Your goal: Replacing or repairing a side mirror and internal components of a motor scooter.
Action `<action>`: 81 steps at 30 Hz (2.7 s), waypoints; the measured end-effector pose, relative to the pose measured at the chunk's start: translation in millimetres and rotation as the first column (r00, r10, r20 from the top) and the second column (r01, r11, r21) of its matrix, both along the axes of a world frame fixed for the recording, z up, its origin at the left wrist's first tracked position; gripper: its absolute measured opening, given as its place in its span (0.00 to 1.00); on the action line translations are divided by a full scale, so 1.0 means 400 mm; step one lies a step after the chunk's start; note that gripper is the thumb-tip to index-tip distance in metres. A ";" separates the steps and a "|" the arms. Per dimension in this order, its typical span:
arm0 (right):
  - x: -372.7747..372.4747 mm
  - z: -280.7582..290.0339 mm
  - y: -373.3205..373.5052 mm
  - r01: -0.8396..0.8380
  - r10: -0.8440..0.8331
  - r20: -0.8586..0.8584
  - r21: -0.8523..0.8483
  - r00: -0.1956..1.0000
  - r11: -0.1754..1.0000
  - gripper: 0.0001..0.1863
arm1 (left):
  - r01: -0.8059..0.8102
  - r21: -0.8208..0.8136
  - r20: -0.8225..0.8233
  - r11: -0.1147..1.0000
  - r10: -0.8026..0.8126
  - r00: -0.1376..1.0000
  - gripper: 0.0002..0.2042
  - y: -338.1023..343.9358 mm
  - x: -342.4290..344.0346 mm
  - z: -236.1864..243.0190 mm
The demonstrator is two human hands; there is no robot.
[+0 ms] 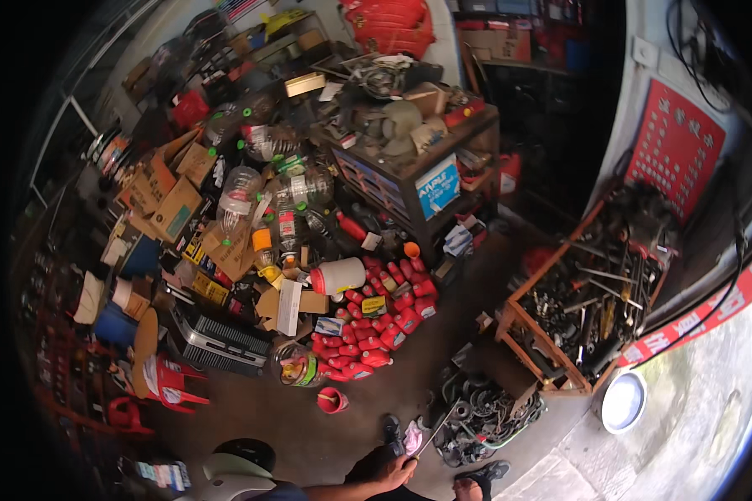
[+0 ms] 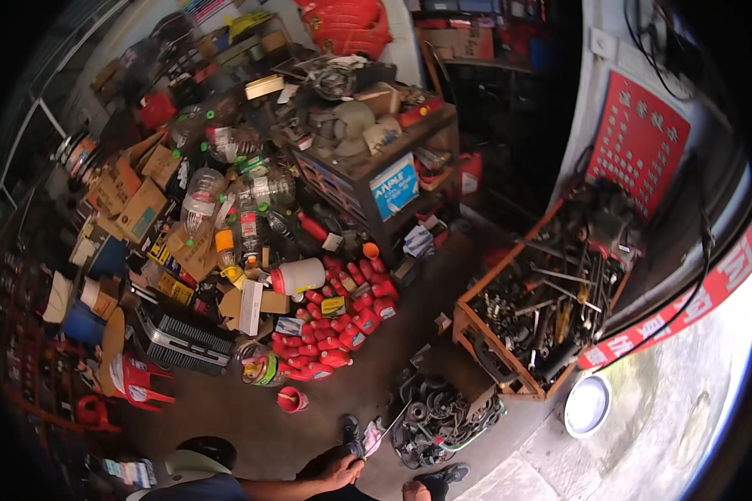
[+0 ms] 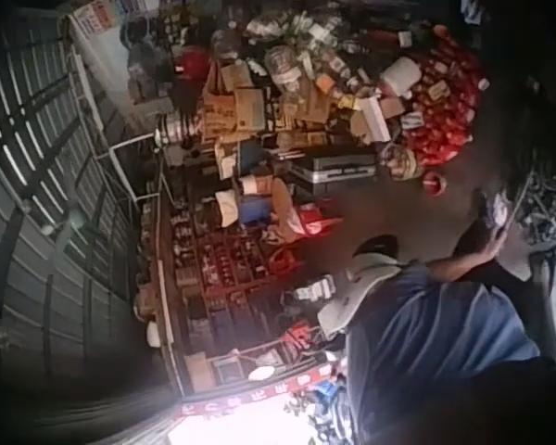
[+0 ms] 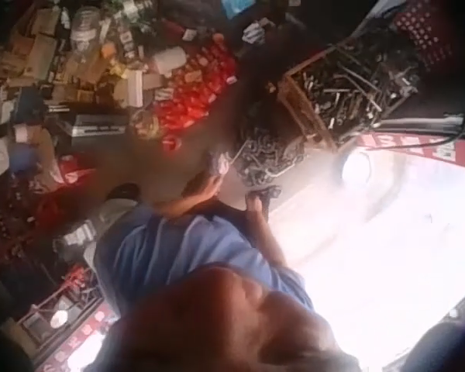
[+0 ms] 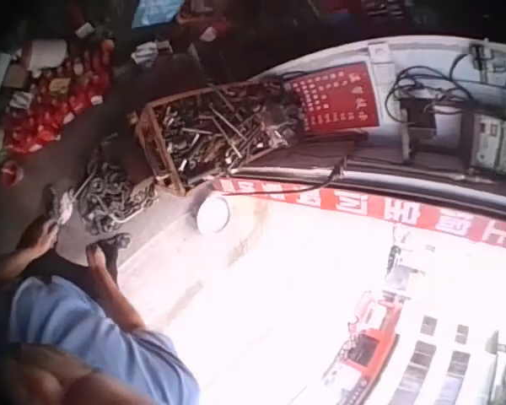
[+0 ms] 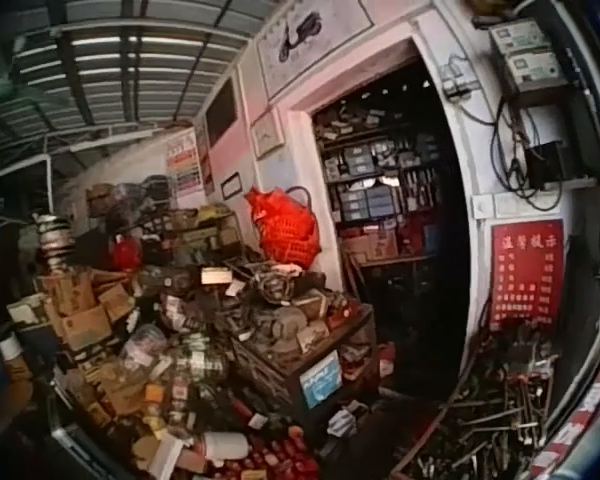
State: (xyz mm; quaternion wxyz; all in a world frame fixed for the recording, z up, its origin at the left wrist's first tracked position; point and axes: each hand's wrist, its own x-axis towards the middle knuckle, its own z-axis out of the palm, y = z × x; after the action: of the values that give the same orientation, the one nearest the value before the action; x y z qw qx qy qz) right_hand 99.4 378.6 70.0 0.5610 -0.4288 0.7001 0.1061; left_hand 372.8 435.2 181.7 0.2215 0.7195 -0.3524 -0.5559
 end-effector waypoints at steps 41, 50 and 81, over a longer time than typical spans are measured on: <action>1.702 0.959 -1.772 0.034 0.172 -0.026 -0.942 0.985 -0.333 0.13 | -0.029 -0.240 0.585 0.970 0.168 0.793 0.14 -0.725 1.489 0.077; 1.715 0.936 -1.929 0.057 0.207 0.007 -0.971 0.978 -0.233 0.14 | 0.241 -0.534 0.792 0.811 0.380 0.477 0.17 -1.628 1.862 0.660; 1.716 0.834 -2.003 -0.373 -0.052 -0.379 -0.864 0.924 -0.337 0.25 | -0.101 -0.890 0.425 0.444 0.890 0.166 0.12 -1.301 1.797 0.715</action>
State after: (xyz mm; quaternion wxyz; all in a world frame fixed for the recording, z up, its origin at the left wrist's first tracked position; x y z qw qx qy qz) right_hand 785.8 -422.6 403.6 -0.1387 -0.7781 0.4904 -0.3671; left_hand 1091.5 -85.0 467.8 0.4372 0.8208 -0.2915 0.2239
